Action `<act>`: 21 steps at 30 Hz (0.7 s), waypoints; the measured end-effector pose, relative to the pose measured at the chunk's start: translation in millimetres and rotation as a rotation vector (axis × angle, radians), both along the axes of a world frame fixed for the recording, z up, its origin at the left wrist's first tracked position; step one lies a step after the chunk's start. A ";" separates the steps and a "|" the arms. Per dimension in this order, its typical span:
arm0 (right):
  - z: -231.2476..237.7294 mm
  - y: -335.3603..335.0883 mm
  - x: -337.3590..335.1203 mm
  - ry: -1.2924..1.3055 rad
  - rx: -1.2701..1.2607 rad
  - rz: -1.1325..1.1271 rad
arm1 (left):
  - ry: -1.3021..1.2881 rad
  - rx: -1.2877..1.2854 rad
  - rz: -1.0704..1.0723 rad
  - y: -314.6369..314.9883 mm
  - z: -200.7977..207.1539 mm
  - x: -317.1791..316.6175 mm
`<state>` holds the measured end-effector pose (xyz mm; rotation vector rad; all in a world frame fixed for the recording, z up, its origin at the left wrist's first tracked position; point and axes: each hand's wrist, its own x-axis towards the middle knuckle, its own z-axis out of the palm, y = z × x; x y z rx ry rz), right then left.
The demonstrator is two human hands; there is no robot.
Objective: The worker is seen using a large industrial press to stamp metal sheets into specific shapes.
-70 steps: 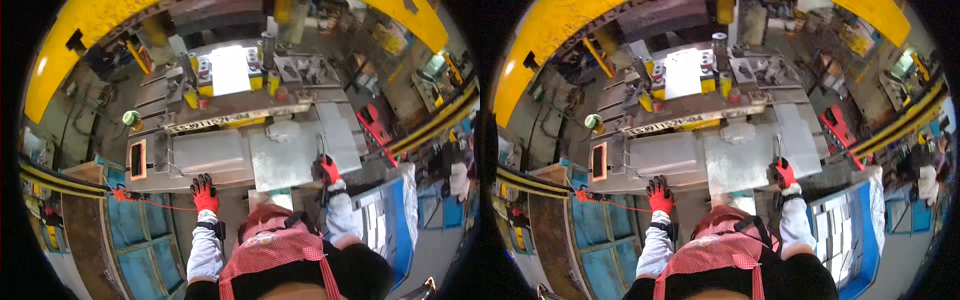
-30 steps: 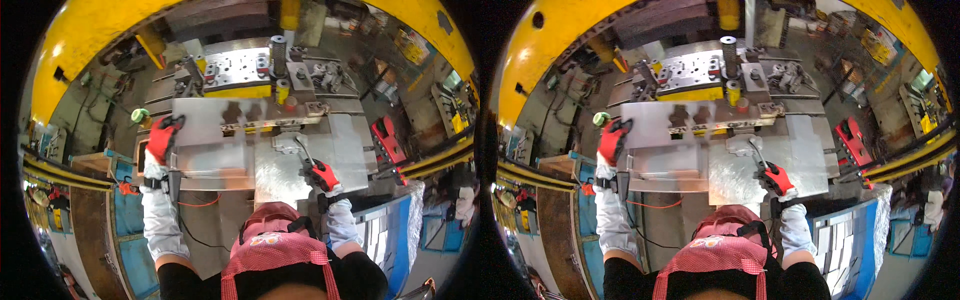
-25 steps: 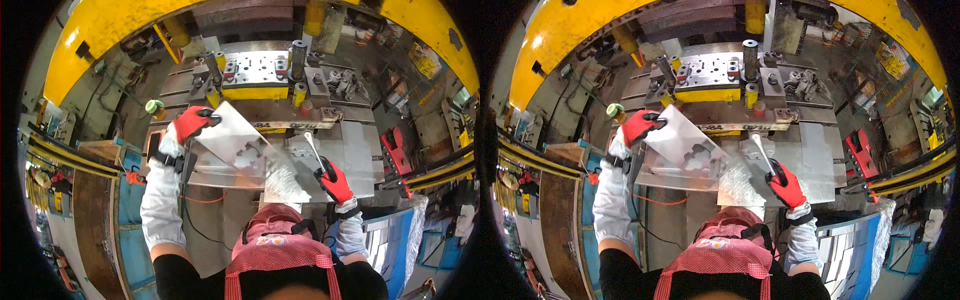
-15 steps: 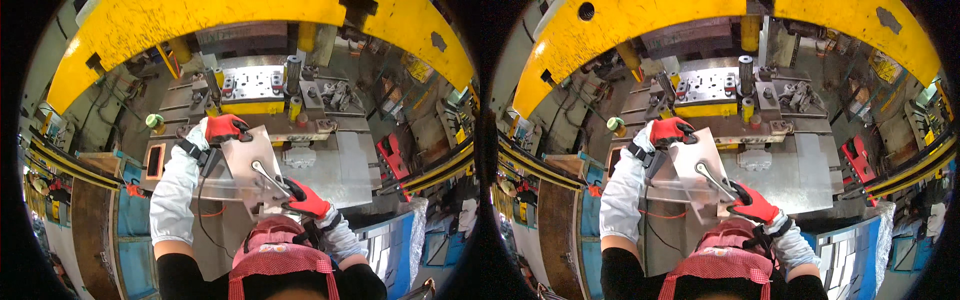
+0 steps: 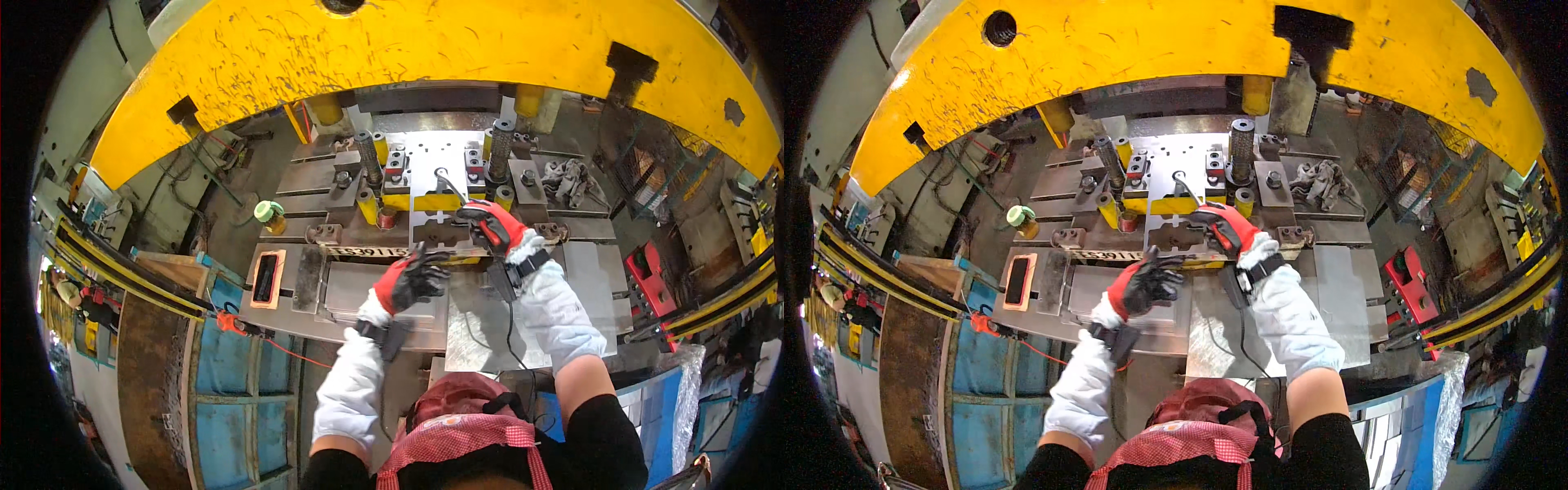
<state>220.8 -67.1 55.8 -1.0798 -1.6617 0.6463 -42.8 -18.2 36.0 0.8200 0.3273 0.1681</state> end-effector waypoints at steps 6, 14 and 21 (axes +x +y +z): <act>14.9 18.7 -15.4 -0.054 -0.027 0.133 | -0.305 -0.121 0.402 12.5 -62.0 33.8; -25.6 26.6 -7.2 0.018 -0.374 -0.505 | -0.239 -0.124 0.461 1.9 -43.8 49.5; -5.9 -112.1 -51.1 0.631 -0.204 -0.585 | -0.179 -0.278 0.507 6.2 -42.9 42.0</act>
